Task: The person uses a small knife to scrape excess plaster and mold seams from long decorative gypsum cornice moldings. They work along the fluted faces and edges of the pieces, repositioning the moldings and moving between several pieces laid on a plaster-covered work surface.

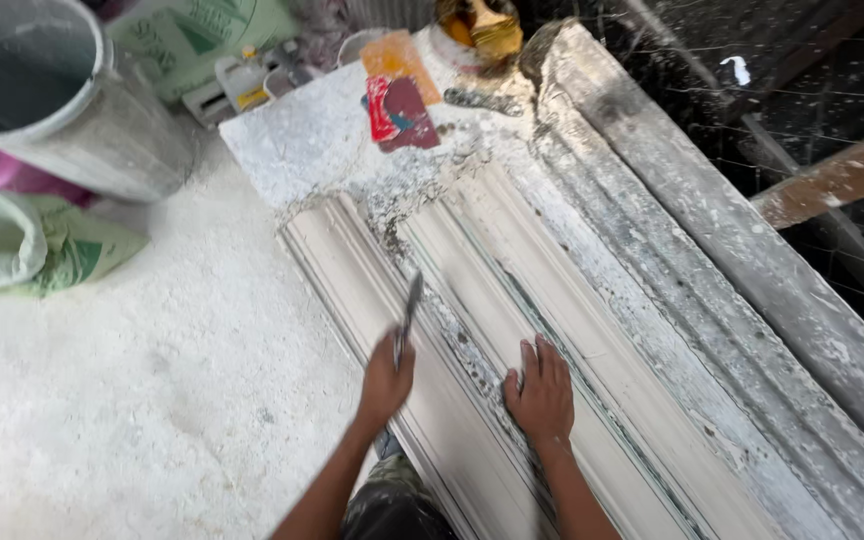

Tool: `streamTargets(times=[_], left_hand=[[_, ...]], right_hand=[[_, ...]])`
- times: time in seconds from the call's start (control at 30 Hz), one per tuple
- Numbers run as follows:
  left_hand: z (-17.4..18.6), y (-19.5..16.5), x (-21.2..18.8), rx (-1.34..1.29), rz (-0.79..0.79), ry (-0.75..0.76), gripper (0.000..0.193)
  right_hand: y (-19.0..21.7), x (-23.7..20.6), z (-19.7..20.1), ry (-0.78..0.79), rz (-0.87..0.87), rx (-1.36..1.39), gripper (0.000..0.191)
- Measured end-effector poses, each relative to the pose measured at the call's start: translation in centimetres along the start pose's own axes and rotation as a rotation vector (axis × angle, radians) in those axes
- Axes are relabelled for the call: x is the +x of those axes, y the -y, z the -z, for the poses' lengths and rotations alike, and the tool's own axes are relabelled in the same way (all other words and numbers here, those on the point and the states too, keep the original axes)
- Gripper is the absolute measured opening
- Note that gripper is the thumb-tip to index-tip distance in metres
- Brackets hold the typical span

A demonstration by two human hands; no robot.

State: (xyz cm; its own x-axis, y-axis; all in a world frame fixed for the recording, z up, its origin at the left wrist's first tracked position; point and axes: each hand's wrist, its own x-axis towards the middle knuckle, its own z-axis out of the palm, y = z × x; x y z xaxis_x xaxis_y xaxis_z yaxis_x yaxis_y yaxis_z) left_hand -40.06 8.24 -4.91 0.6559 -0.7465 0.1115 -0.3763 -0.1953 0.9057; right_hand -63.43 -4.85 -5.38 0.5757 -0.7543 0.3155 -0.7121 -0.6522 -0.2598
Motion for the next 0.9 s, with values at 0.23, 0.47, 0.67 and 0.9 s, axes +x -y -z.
streamTargets(times=[0.23,0.47,0.67,0.9], left_hand=[[4.7,-2.6,-0.1,0.214,-0.044,0.458,0.045],[7.0,0.7,19.5,0.548,-0.678,0.881,0.046],[5.1,0.8,33.1,0.883,-0.995,1.327,0.056],[1.9,-0.3,31.4,0.872,-1.076,1.454,0.040]], right_hand=[[-0.4,-0.6,0.8,0.004,-0.039,0.022,0.051],[0.7,-0.2,0.9,0.051,-0.200,-0.019,0.051],[4.6,-8.1,-0.4,-0.086,-0.627,-0.047,0.056],[10.5,-22.9,2.5,-0.061,-1.036,-0.296,0.068]])
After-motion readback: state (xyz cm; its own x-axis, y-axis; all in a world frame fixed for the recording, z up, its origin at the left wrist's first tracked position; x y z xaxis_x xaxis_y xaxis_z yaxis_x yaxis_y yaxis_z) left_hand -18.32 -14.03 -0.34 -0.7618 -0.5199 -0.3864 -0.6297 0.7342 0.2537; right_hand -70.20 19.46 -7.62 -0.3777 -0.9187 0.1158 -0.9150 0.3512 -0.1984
